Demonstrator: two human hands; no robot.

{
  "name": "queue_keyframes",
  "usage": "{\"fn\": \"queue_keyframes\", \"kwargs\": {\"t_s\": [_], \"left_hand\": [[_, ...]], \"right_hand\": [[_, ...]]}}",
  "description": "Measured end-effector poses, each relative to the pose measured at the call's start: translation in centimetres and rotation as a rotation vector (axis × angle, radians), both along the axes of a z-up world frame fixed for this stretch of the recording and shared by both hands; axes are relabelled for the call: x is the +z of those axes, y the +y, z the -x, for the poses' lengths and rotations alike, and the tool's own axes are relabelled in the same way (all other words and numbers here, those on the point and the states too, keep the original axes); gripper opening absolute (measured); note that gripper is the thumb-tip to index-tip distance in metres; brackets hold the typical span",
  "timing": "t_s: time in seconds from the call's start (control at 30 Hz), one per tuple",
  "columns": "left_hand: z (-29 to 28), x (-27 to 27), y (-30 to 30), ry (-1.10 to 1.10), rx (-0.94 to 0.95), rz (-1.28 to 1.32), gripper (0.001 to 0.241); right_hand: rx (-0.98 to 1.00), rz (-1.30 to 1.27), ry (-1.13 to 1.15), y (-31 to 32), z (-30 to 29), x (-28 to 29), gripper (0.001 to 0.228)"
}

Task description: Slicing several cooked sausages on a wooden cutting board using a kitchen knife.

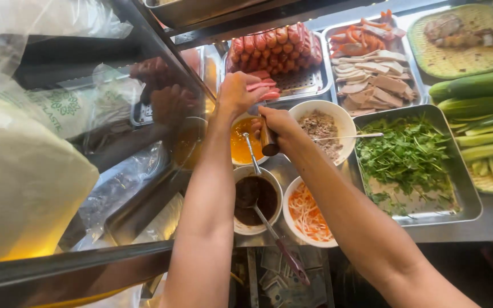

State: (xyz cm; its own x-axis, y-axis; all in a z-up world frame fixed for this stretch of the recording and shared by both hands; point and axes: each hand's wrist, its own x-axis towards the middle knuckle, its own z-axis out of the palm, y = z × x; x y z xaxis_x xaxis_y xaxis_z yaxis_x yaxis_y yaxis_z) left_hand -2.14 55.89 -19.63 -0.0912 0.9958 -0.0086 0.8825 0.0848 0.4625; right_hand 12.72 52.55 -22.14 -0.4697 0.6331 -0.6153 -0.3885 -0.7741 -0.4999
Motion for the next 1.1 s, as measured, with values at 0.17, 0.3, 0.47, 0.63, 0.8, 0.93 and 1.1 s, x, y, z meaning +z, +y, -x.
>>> {"fn": "queue_keyframes", "kwargs": {"t_s": [0.17,0.3,0.47,0.63,0.8,0.93,1.1], "left_hand": [[0.9,-1.5,1.9,0.187,-0.048,0.135,0.022],[3.4,-5.3,5.1,0.525,-0.211,-0.001,0.018],[3.5,-6.3,4.4,0.566,-0.244,-0.109,0.013],[4.7,-10.1,4.9,0.569,-0.233,-0.153,0.012],[4.9,-9.2,4.0,0.494,-0.072,-0.014,0.008],[4.1,-7.1,2.5,0.440,-0.038,0.048,0.010],[-1.9,-0.3,-1.3,-0.047,0.139,-0.363,0.026]], "right_hand": [[0.117,0.020,-0.013,0.8,-1.0,1.3,0.024],[0.195,0.064,0.001,0.6,-3.4,1.4,0.024],[0.200,0.073,-0.006,-2.3,-10.6,6.0,0.024],[0.206,0.074,-0.045,-3.0,-14.3,6.4,0.025],[0.187,-0.027,-0.072,-3.6,-15.3,5.1,0.027],[0.209,-0.055,-0.083,-4.3,-15.3,6.1,0.029],[0.136,-0.160,-0.115,-5.7,-16.3,6.4,0.044]]}}
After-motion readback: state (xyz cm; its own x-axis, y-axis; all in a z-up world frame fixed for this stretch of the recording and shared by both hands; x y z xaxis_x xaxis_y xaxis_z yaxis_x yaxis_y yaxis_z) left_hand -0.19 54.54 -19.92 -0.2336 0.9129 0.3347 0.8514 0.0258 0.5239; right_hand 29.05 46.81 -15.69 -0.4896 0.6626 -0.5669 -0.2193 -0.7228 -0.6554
